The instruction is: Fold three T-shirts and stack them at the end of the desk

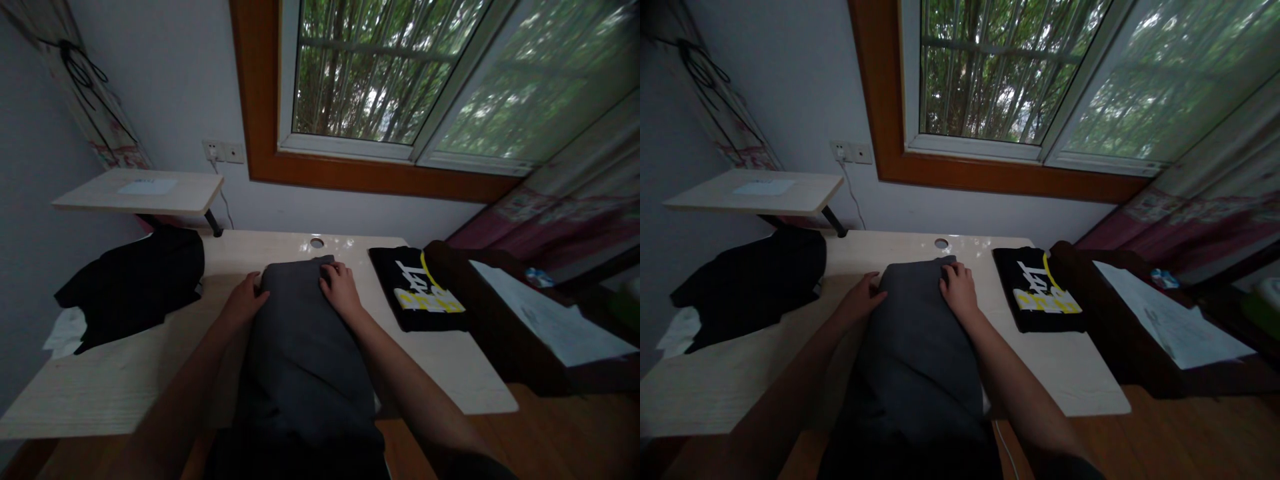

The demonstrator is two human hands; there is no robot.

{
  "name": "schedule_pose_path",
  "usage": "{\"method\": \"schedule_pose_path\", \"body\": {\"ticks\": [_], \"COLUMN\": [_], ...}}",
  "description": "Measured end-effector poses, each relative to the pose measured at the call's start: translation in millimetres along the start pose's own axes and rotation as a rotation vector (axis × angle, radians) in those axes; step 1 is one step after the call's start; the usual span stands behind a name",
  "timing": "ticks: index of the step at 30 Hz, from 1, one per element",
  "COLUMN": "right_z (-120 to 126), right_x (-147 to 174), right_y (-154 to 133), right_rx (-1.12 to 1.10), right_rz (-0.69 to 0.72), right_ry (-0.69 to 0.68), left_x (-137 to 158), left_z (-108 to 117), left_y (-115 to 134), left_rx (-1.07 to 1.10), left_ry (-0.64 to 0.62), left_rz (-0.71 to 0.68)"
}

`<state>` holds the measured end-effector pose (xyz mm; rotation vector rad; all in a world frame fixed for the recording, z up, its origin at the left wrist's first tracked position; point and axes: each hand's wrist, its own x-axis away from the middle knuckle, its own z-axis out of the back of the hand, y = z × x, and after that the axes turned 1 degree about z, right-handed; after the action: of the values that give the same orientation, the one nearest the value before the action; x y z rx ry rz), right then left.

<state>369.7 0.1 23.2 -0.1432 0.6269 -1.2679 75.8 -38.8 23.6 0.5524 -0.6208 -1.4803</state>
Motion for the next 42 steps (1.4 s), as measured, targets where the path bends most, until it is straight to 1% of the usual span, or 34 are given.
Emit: {"method": "schedule_pose_path", "body": {"ticks": [3, 5, 7, 9, 12, 15, 17, 19, 22, 27, 29, 32, 34, 39, 41, 42], "right_z": [9.2, 16.0, 24.1, 32.9, 43.0, 44.4, 41.7, 39.5, 40.9, 43.9, 41.4, 36.3, 34.3, 31.6, 26.1, 21.7], "right_x": [15.2, 24.0, 30.9, 36.6, 44.0, 49.3, 50.0, 47.0, 34.8, 0.0, -15.6, -38.6, -52.8, -79.8, -85.8, -87.3], "right_y": [18.0, 24.3, 26.8, 27.0, 26.8, 28.5, 30.2, 31.3, 31.1, 30.9, 32.2, 34.6, 35.2, 32.8, 33.3, 34.3], "right_rx": [-0.041, -0.13, -0.224, -0.303, -0.442, -0.605, -0.701, -0.796, -0.904, -0.905, -0.89, -0.847, -0.82, -0.791, -0.755, -0.738], "right_rz": [-0.128, -0.188, -0.235, -0.275, -0.292, -0.25, -0.268, -0.32, -0.348, -0.316, -0.294, -0.263, -0.232, -0.121, -0.097, -0.114], "right_ry": [0.01, -0.027, -0.112, -0.228, -0.365, -0.4, -0.375, -0.323, -0.239, -0.142, -0.109, -0.07, -0.044, 0.0, 0.02, 0.026], "left_x": [-5.0, -6.3, -6.6, -5.8, -3.5, -2.6, -4.5, -9.6, -24.8, -69.7, -90.1, -115.3, -126.7, -143.0, -147.0, -148.3], "left_z": [1.5, 1.8, 1.5, 0.8, -1.3, -4.6, -6.3, -6.8, -5.4, -6.4, -7.9, -7.9, -5.6, 0.2, -2.1, -4.5], "left_y": [-0.8, -2.4, -3.1, -2.1, 0.4, 0.7, 0.3, 1.2, 5.9, 13.0, 14.1, 16.7, 19.7, 24.0, 20.8, 17.9], "left_rx": [0.038, 0.031, 0.022, 0.05, 0.146, 0.227, 0.273, 0.321, 0.401, 0.673, 0.716, 0.727, 0.727, 0.647, 0.6, 0.562], "left_ry": [-0.088, -0.106, -0.106, -0.106, -0.094, -0.068, -0.037, 0.007, 0.071, 0.109, 0.127, 0.162, 0.179, 0.273, 0.303, 0.304], "left_rz": [0.031, 0.042, 0.035, 0.011, -0.023, -0.038, -0.037, -0.035, -0.046, -0.074, -0.068, -0.049, -0.063, -0.11, -0.091, -0.059]}}
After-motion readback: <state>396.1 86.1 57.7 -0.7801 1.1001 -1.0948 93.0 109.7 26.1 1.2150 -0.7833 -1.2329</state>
